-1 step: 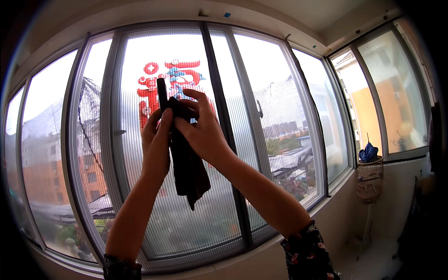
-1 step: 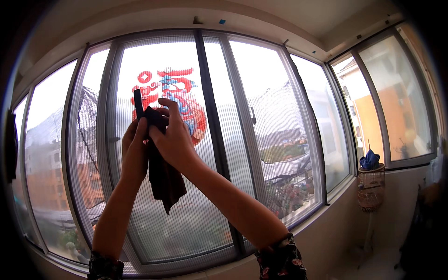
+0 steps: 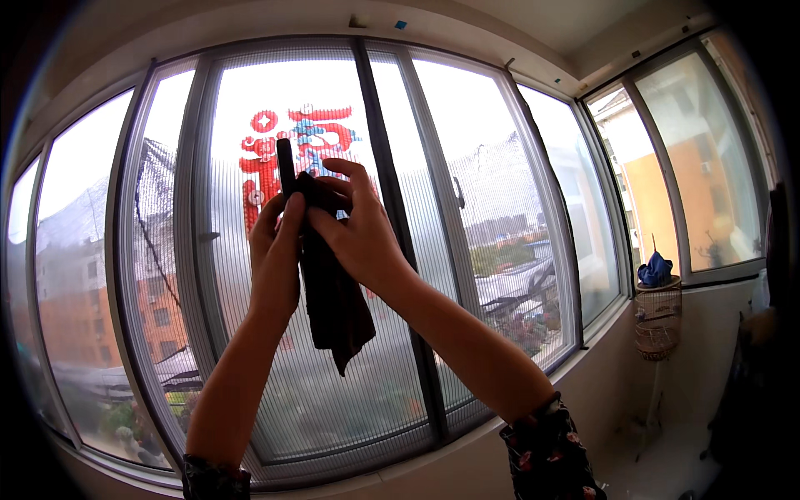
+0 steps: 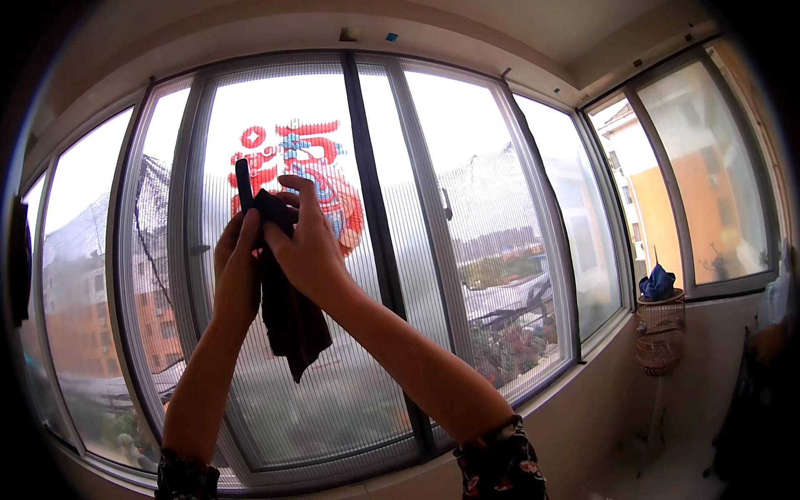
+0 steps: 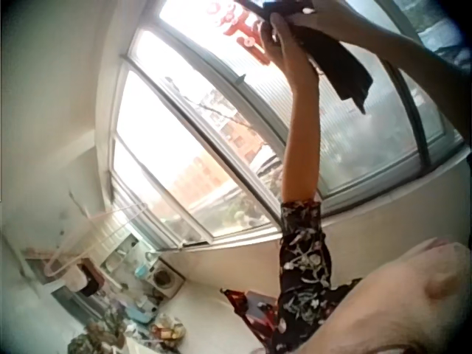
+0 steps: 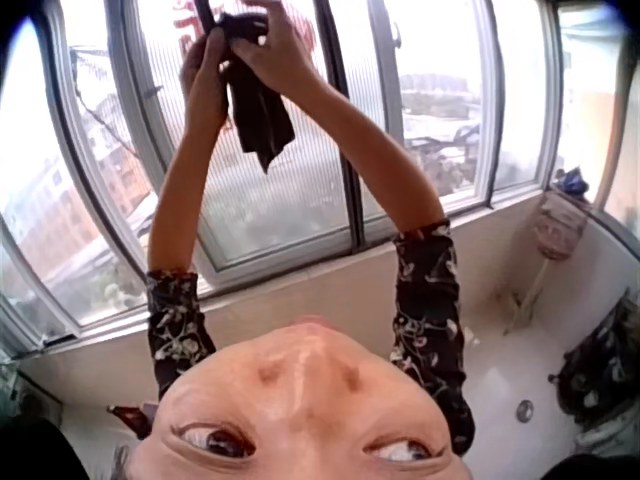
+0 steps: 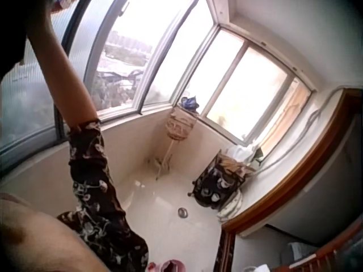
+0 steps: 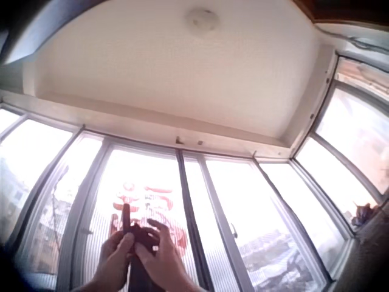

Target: The person cleans the window frame and glass using a dark cloth. They wipe the lower frame, move a red step ladder to access different sections, and clean the window screen. The person also picks up small debris from the floor during the process.

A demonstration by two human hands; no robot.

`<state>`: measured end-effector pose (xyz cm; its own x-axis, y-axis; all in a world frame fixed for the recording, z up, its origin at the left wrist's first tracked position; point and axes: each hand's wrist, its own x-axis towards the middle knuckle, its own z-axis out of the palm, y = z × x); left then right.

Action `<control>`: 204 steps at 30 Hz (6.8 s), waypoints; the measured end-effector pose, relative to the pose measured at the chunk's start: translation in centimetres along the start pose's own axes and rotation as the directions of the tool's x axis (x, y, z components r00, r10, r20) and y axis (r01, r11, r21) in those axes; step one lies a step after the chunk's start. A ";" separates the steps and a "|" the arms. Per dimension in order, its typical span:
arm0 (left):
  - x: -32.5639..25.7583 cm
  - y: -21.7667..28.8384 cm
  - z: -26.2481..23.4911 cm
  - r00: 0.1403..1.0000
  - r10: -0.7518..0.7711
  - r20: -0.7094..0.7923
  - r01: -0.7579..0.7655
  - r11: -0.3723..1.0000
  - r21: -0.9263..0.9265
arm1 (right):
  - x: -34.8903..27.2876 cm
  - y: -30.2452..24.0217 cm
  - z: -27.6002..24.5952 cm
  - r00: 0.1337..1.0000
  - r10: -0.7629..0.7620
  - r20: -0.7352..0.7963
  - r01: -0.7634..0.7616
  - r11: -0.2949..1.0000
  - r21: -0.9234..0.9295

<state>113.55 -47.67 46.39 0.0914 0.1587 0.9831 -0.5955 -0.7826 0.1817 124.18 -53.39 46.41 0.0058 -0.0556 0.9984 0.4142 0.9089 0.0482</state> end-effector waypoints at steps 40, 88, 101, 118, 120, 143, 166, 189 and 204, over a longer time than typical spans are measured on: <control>-6.6 2.4 -10.3 0.973 -0.102 -0.205 0.183 0.883 0.433 | -6.0 2.7 9.6 0.881 0.397 0.257 -0.470 0.678 0.565; -44.7 29.1 -41.2 0.519 -0.247 -0.818 0.852 0.073 0.518 | -40.7 -12.8 51.4 0.217 0.430 0.877 -0.900 -0.261 0.350; -50.3 31.4 -45.2 0.383 0.016 -0.924 0.924 -0.025 0.382 | -46.0 -12.6 50.3 -0.022 0.486 0.874 -0.867 -0.444 0.224; -59.7 34.6 -62.4 0.298 0.028 -0.954 0.921 -0.272 0.279 | -52.8 -22.6 51.7 -0.041 0.863 0.504 -0.963 -0.169 0.211; -61.1 35.5 -64.5 0.253 0.012 -0.967 0.923 -0.303 0.238 | -52.9 -24.2 52.5 -0.023 0.922 0.386 -0.982 -0.094 0.166; -67.1 35.1 -75.3 0.023 -0.566 -0.824 1.000 0.005 0.024 | -55.1 -26.8 57.4 0.173 0.957 -0.232 -0.982 0.186 0.036; -56.7 39.9 -61.9 0.074 -0.815 -0.575 0.979 0.168 -0.112 | -46.9 -35.8 47.3 0.118 0.707 -0.697 -0.973 0.223 0.062; -54.2 38.2 -47.9 0.098 -0.995 0.003 0.971 0.095 -0.218 | -39.9 -52.3 35.5 0.135 0.300 -0.944 -0.955 0.293 -0.044; -52.0 30.6 -37.8 0.231 -0.968 0.099 0.947 0.200 -0.252 | -39.2 -52.2 26.6 0.223 0.047 -0.974 -0.907 0.377 -0.189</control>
<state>60.41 -57.16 -0.06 0.6766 0.7344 0.0535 -0.2337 0.1453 0.9614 78.11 -87.65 5.55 0.9072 -0.3716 0.1971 0.3231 0.3154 -0.8923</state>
